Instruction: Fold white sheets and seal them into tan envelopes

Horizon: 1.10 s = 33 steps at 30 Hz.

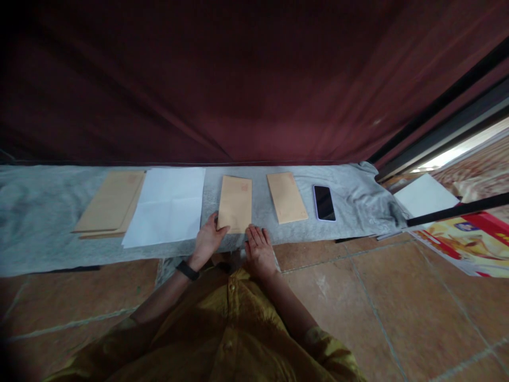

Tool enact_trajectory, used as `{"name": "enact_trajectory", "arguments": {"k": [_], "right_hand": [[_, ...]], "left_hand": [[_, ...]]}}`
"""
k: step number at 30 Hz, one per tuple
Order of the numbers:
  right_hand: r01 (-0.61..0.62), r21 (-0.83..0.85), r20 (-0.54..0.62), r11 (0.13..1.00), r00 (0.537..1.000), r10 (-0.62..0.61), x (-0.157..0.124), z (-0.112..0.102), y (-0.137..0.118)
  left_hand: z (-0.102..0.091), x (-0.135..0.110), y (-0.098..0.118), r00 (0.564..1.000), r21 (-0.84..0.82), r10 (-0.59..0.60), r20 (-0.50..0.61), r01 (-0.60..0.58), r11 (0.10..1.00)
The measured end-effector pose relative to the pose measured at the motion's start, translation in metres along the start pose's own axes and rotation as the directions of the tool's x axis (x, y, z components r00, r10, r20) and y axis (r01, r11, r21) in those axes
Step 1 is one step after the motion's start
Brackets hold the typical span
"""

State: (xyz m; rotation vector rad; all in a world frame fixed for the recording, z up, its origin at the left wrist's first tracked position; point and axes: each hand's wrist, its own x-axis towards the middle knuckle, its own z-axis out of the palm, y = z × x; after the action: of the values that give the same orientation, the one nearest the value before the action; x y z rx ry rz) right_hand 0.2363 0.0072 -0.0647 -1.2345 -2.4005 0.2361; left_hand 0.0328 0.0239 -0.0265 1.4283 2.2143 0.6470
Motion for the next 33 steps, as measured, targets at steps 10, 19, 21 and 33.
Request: {"name": "enact_trajectory", "arguments": {"k": [10,19,21,33], "right_hand": [[-0.037,0.009,-0.002,0.999,0.999,0.037,0.010,-0.004,-0.009],[-0.106,-0.036,-0.007,0.994,0.994,0.106,0.036,-0.023,-0.019],[-0.130,-0.005,-0.058,0.992,0.990,0.129,0.040,-0.030,-0.015],[-0.145,0.984,-0.012,0.107,0.541,0.841,0.057,-0.054,0.037]], "left_hand": [[-0.009,-0.003,0.010,0.949,-0.572,-0.119,0.291,0.272,0.774],[-0.018,-0.021,0.034,0.957,-0.786,-0.024,0.289,0.251,0.565],[-0.022,-0.022,0.040,0.959,-0.813,0.009,0.283,0.235,0.532],[0.011,-0.009,0.000,0.924,-0.655,0.124,0.362,0.158,0.739]]}}
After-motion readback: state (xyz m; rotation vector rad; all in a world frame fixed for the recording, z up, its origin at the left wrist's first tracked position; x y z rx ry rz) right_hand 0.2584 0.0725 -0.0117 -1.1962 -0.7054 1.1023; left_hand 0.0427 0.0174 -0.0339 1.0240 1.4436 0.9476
